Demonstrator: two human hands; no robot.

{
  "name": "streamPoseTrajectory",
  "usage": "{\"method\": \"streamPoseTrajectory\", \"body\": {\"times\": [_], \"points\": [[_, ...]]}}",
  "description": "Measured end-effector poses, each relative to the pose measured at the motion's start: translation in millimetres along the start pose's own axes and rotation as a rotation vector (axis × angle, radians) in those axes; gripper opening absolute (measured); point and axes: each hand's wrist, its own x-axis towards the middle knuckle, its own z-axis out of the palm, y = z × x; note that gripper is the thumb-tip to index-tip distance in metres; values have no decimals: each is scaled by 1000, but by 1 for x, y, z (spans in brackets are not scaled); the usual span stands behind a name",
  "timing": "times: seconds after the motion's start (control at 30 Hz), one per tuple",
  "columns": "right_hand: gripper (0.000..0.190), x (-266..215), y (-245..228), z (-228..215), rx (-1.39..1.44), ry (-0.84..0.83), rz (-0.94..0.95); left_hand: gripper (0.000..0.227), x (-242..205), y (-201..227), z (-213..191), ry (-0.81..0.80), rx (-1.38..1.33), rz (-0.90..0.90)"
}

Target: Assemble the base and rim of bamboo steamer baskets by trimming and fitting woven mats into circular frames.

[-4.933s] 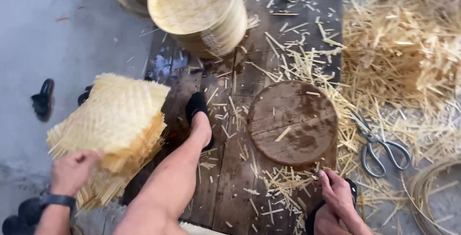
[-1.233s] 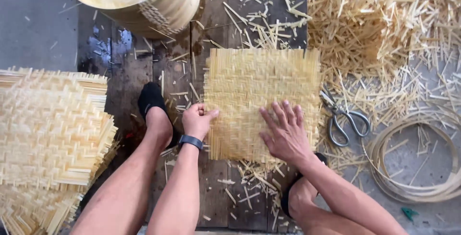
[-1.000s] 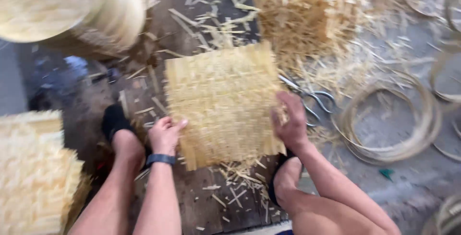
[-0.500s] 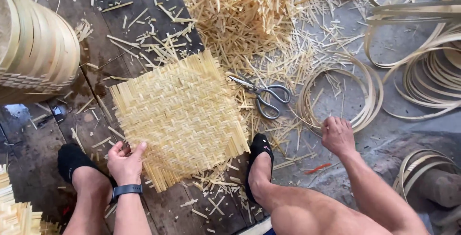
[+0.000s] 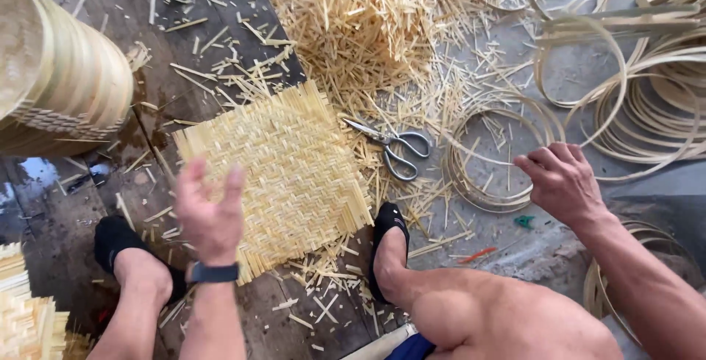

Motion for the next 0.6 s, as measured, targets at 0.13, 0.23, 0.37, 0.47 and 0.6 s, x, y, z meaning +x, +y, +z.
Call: {"method": "streamPoseTrajectory", "body": {"times": [0.13, 0.23, 0.37, 0.47, 0.6], "points": [[45, 57, -64, -67, 164, 18, -288, 84, 12, 19, 35, -338, -300, -21], [38, 91, -112, -99, 262, 2, -647, 68, 30, 5, 30, -405, -681, -335], [56, 131, -131, -125, 536, 160, -576, 43, 23, 18, -14, -380, -1067, -446], [72, 175, -162, -157, 309, 374, -527, 39, -3, 38, -30, -395, -867, -495], [55, 221, -209, -131, 198, 0, -435, 39, -25, 72, -27, -482, -665, -476]]}}
